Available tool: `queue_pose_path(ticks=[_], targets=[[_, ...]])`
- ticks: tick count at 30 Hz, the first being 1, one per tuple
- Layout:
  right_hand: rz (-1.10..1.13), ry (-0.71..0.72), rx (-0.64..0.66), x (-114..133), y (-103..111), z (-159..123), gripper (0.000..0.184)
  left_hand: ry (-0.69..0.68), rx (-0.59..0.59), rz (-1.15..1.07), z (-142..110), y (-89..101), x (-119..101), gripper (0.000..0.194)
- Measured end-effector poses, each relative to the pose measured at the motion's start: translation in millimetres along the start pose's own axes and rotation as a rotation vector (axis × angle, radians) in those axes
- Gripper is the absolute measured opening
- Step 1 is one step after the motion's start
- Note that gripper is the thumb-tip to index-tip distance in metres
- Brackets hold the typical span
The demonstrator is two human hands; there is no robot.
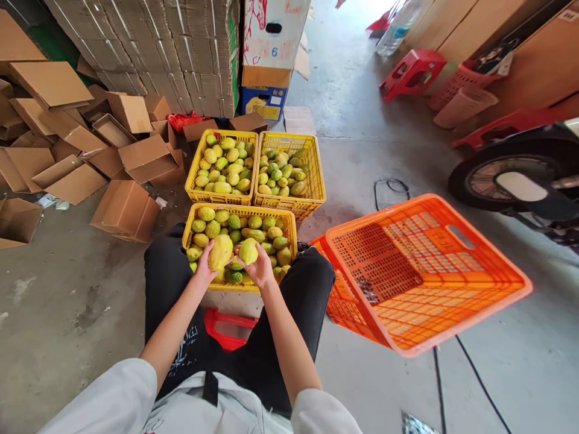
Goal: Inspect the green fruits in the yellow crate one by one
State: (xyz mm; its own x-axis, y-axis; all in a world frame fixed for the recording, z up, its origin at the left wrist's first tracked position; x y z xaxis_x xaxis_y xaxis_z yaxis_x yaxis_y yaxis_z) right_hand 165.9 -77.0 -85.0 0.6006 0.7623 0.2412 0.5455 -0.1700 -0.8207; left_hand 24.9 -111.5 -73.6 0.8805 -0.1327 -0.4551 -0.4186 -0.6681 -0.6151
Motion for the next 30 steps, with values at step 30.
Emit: queue_pose_path(ticks=[30], targets=[[0.139, 0.147, -0.075, 8.2, 0.6, -5.2, 0.02, -0.042, 0.169, -0.264, -8.7, -12.7, -12.8, 0.044]])
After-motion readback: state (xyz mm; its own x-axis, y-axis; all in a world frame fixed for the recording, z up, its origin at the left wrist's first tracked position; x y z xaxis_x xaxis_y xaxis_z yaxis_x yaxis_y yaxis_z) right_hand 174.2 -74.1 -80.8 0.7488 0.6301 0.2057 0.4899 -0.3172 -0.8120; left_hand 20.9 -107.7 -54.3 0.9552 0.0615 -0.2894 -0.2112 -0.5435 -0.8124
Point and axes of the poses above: each hand's wrist, its own z-axis towards the middle knuckle, its own y-axis out of the back of the hand, x = y × z, the point moved 5 cm from there along z, towards the middle knuckle, and after that the axes turned 8 degrees about -y, right-handed, at the moved point
